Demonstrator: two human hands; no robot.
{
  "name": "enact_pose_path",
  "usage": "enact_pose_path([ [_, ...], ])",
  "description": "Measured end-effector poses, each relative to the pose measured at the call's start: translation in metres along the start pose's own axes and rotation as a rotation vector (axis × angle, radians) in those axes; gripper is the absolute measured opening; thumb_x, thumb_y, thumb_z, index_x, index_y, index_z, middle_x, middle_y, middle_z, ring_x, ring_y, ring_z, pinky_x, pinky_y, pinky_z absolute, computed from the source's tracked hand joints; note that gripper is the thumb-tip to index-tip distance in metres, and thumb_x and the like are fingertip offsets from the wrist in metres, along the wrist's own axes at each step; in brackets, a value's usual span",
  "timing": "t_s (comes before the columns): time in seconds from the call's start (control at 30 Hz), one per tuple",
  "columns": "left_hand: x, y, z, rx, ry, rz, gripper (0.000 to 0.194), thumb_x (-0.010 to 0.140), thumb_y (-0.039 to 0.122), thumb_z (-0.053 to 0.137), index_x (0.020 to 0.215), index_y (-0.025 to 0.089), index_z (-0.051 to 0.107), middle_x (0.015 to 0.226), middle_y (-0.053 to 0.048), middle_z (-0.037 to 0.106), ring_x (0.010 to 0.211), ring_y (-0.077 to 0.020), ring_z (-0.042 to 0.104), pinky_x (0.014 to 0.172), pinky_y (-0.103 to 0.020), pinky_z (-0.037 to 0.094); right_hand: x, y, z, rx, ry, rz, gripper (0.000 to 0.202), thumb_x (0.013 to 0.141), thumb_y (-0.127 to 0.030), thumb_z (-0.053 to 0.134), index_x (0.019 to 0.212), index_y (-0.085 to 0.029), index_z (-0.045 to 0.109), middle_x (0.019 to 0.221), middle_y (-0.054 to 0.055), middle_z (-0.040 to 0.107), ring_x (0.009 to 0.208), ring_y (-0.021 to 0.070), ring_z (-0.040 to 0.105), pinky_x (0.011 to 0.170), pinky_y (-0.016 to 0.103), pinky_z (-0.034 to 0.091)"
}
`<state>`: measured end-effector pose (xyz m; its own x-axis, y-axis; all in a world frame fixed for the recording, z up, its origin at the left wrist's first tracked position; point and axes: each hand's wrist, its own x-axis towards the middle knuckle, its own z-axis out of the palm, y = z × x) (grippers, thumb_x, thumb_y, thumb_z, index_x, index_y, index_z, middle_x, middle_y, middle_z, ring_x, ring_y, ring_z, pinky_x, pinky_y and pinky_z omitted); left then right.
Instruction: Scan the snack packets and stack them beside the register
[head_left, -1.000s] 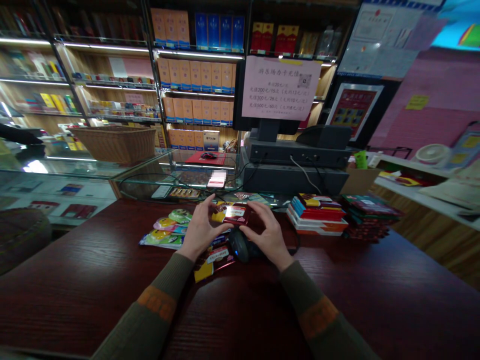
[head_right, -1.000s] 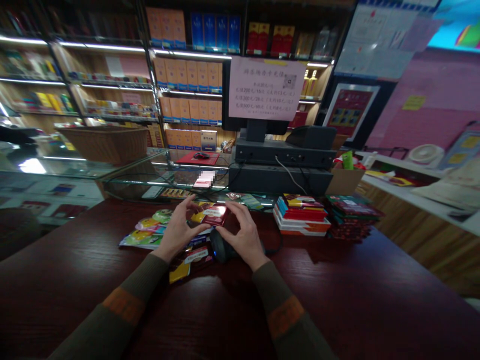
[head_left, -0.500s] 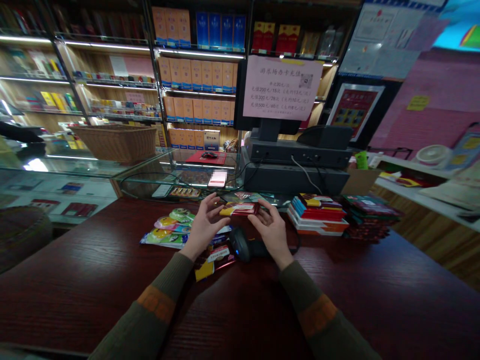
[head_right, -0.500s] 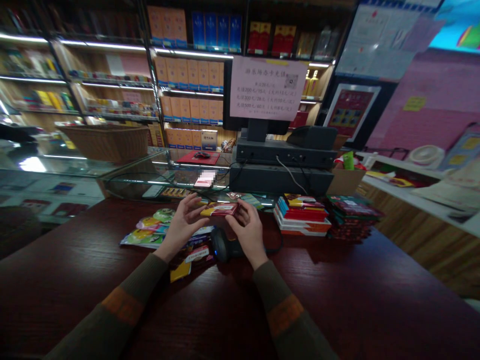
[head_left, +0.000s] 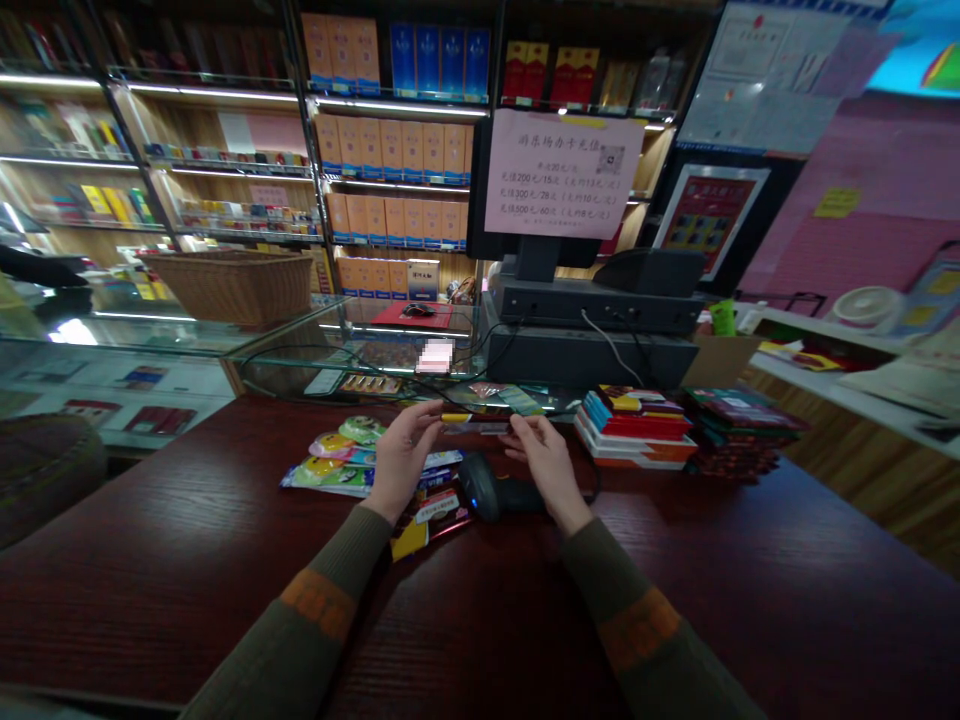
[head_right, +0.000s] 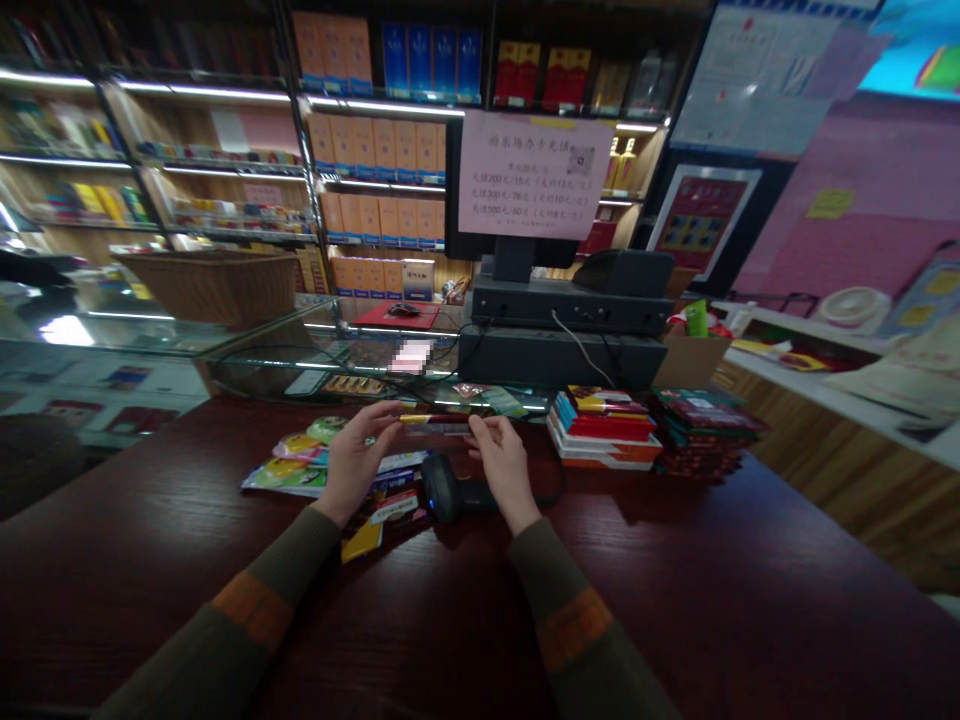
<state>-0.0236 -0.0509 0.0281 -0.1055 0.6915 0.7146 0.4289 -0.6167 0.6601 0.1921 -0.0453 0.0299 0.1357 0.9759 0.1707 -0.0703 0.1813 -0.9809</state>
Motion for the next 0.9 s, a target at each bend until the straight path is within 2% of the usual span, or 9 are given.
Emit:
enact_pose_path([
  [0.13, 0.000, -0.005, -0.002, 0.160, 0.053, 0.143, 0.020, 0.095, 0.024, 0.058, 0.110, 0.022, 0.070, 0.108, -0.004, 0.075, 0.099, -0.0174, 0.072, 0.093, -0.034, 0.059, 0.000, 0.003, 0.000, -0.061, -0.047, -0.020, 0.036, 0.080, -0.051, 0.070, 0.096, -0.020, 0.066, 0.092, 0.005, 0.075, 0.092, 0.0246, 0.076, 0.069, 0.030, 0.062],
  [0.23, 0.000, -0.011, -0.003, 0.235, 0.058, 0.178, 0.022, 0.097, 0.023, 0.055, 0.113, 0.021, 0.070, 0.111, -0.005, 0.076, 0.103, -0.0182, 0.072, 0.095, -0.035, 0.058, 0.001, 0.008, -0.001, -0.103, -0.046, -0.043, 0.031, 0.076, -0.044, 0.073, 0.095, -0.020, 0.068, 0.088, 0.005, 0.076, 0.089, 0.0248, 0.077, 0.064, 0.028, 0.061],
  [0.33, 0.000, -0.014, -0.002, 0.289, -0.011, 0.209, 0.029, 0.098, 0.025, 0.054, 0.124, 0.022, 0.066, 0.121, -0.006, 0.073, 0.111, -0.0193, 0.070, 0.101, -0.037, 0.056, 0.004, 0.010, -0.003, -0.104, -0.010, -0.055, 0.030, 0.073, -0.042, 0.075, 0.091, -0.018, 0.069, 0.085, 0.005, 0.076, 0.084, 0.0251, 0.077, 0.059, 0.026, 0.060],
  [0.4, 0.000, -0.015, -0.002, 0.319, -0.098, 0.255, 0.040, 0.097, 0.026, 0.055, 0.137, 0.022, 0.057, 0.133, -0.008, 0.067, 0.123, -0.0201, 0.064, 0.107, -0.038, 0.052, 0.005, 0.010, -0.005, -0.099, 0.019, -0.056, 0.031, 0.072, -0.043, 0.076, 0.089, -0.018, 0.069, 0.084, 0.006, 0.076, 0.081, 0.0254, 0.078, 0.057, 0.026, 0.060],
  [0.5, 0.001, -0.011, -0.002, 0.428, -0.209, 0.323, 0.066, 0.093, 0.025, 0.062, 0.153, 0.022, 0.036, 0.150, -0.012, 0.053, 0.138, -0.0231, 0.051, 0.115, -0.044, 0.043, 0.006, 0.009, -0.007, -0.094, 0.035, -0.044, 0.031, 0.071, -0.042, 0.076, 0.089, -0.017, 0.071, 0.084, 0.007, 0.076, 0.080, 0.0253, 0.078, 0.055, 0.025, 0.060],
  [0.57, 0.002, -0.007, -0.003, 0.544, -0.231, 0.347, 0.078, 0.089, 0.023, 0.067, 0.157, 0.022, 0.028, 0.153, -0.013, 0.049, 0.142, -0.0262, 0.046, 0.122, -0.051, 0.031, 0.006, 0.007, -0.007, -0.102, 0.034, -0.039, 0.030, 0.072, -0.041, 0.075, 0.089, -0.016, 0.072, 0.084, 0.007, 0.077, 0.078, 0.0248, 0.078, 0.052, 0.023, 0.058],
  [0.7, 0.003, -0.001, -0.006, 0.679, -0.189, 0.362, 0.084, 0.085, 0.026, 0.071, 0.157, 0.022, 0.028, 0.145, -0.013, 0.057, 0.145, -0.0313, 0.040, 0.126, -0.060, 0.007, 0.005, 0.006, -0.007, -0.135, 0.035, -0.048, 0.029, 0.074, -0.042, 0.073, 0.089, -0.017, 0.074, 0.082, 0.007, 0.077, 0.075, 0.0241, 0.078, 0.049, 0.022, 0.054],
  [0.77, 0.004, 0.000, -0.007, 0.698, -0.170, 0.361, 0.083, 0.085, 0.028, 0.071, 0.157, 0.023, 0.030, 0.140, -0.012, 0.060, 0.146, -0.0328, 0.039, 0.125, -0.061, 0.003, 0.005, 0.006, -0.007, -0.154, 0.033, -0.058, 0.029, 0.074, -0.042, 0.073, 0.089, -0.018, 0.075, 0.081, 0.006, 0.077, 0.075, 0.0241, 0.077, 0.050, 0.023, 0.053],
  [0.9, 0.003, 0.000, -0.008, 0.721, -0.171, 0.354, 0.078, 0.085, 0.027, 0.070, 0.155, 0.025, 0.035, 0.136, -0.011, 0.062, 0.144, -0.0334, 0.040, 0.125, -0.063, 0.003, 0.005, 0.008, -0.010, -0.224, 0.028, -0.097, 0.029, 0.077, -0.045, 0.071, 0.091, -0.020, 0.077, 0.083, 0.005, 0.078, 0.078, 0.0252, 0.077, 0.054, 0.027, 0.055],
])
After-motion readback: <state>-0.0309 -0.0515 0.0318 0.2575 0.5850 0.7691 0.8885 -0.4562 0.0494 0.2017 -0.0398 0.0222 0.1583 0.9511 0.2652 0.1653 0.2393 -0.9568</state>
